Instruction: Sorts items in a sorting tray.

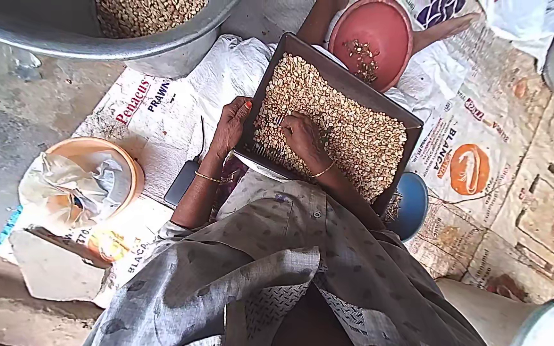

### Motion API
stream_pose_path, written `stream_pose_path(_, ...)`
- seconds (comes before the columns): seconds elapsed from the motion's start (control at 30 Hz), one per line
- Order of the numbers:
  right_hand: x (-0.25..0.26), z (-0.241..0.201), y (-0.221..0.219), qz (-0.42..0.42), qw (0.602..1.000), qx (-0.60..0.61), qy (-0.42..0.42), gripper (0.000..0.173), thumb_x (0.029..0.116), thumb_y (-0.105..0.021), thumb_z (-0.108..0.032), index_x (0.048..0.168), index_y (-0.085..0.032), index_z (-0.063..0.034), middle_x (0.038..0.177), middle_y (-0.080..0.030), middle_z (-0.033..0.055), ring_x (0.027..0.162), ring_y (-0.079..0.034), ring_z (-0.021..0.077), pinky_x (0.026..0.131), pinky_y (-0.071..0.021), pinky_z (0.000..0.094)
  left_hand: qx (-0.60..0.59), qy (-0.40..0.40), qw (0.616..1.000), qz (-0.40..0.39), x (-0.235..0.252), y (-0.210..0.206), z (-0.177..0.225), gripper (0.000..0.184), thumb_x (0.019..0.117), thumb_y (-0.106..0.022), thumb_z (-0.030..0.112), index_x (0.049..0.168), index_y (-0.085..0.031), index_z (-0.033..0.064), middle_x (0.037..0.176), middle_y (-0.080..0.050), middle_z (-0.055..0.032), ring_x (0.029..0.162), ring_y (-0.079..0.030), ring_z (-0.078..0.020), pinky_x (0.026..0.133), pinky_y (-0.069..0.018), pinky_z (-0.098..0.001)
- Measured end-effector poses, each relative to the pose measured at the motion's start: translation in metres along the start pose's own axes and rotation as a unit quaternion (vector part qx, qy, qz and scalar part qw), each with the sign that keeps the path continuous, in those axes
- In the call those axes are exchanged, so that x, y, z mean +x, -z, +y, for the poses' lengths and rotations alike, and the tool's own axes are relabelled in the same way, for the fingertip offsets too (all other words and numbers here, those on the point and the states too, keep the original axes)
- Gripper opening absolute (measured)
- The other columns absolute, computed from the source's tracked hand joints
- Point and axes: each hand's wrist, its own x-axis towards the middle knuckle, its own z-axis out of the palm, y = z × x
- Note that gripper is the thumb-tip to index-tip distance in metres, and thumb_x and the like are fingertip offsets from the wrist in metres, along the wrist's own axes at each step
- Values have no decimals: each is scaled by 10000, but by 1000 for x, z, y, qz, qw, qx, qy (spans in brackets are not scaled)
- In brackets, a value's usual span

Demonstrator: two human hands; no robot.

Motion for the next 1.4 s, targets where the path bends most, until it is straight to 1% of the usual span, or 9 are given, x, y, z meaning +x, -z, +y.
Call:
stream_pose_path(0.2,-1,10,10,-21,998,56,-28,202,995,-588,-157,1023,-757,-50,939,-747,146,897,-714,320,818,-531,536,4,-4,1000,0,0,0,-1,356,1115,-352,176,1177,-650,-8,1016,-693,-14,910,-661,-10,881,-558,-242)
stream_pose_path(0.3,4,23,20,-10,978,203,-50,153,992,-634,-157,1005,-728,-37,846,-730,77,704,-696,165,701,-589,377,2,-8,1000,-1,2,0,-3,356,1115,-354,173,1173,-652,-14,1021,-687,-21,908,-653,-8,882,-550,-236)
stream_pose_path(0.37,7,31,31,81,916,391,-43,113,997,-599,-62,1016,-670,23,855,-713,56,647,-665,95,600,-577,269,-3,-7,1000,1,2,0,-3,348,1113,-361,173,1160,-652,-11,1004,-687,-18,892,-653,-7,867,-553,-232)
stream_pose_path(0.5,30,35,66,267,684,670,-111,246,1127,-401,-214,1205,-533,-22,1012,-736,117,840,-748,218,742,-635,351,-5,-2,1000,0,1,0,-2,353,1113,-360,178,1169,-654,-8,1016,-686,-21,906,-653,-9,871,-553,-230)
stream_pose_path(0.63,34,16,34,158,873,462,14,258,1035,-511,-67,1227,-588,87,1143,-702,161,998,-717,210,872,-608,364,-6,-5,1000,-3,2,0,-1,349,1116,-356,172,1176,-648,-9,1010,-688,-14,905,-655,-4,869,-555,-225)
stream_pose_path(0.73,36,-1,-3,29,975,169,140,299,965,-621,-77,1241,-722,-23,1319,-680,147,1292,-597,286,1134,-432,434,-2,-2,1000,0,0,0,-1,351,1115,-357,171,1173,-648,-16,1010,-689,-23,899,-658,-16,872,-556,-239)
stream_pose_path(0.9,33,9,12,-3,1000,-30,2,205,946,-545,11,1019,-736,-7,1146,-696,181,1130,-653,370,961,-511,533,0,-2,1000,-2,0,0,0,350,1114,-360,177,1178,-647,-12,1015,-688,-19,907,-656,-14,878,-554,-240)
stream_pose_path(1.0,26,15,30,-40,996,-4,-80,240,954,-541,-7,1107,-725,-18,1192,-684,192,1142,-650,369,949,-505,564,-10,-3,1000,-2,2,0,0,346,1114,-360,172,1167,-648,-12,1001,-684,-17,884,-656,-15,858,-559,-238)
stream_pose_path(1.4,32,-37,-12,16,997,-62,32,253,1030,-507,-89,1116,-712,30,1080,-710,237,987,-708,405,817,-556,532,-8,2,1000,-1,1,0,-1,352,1112,-356,177,1195,-641,-12,1033,-690,-8,912,-661,-8,881,-559,-240)
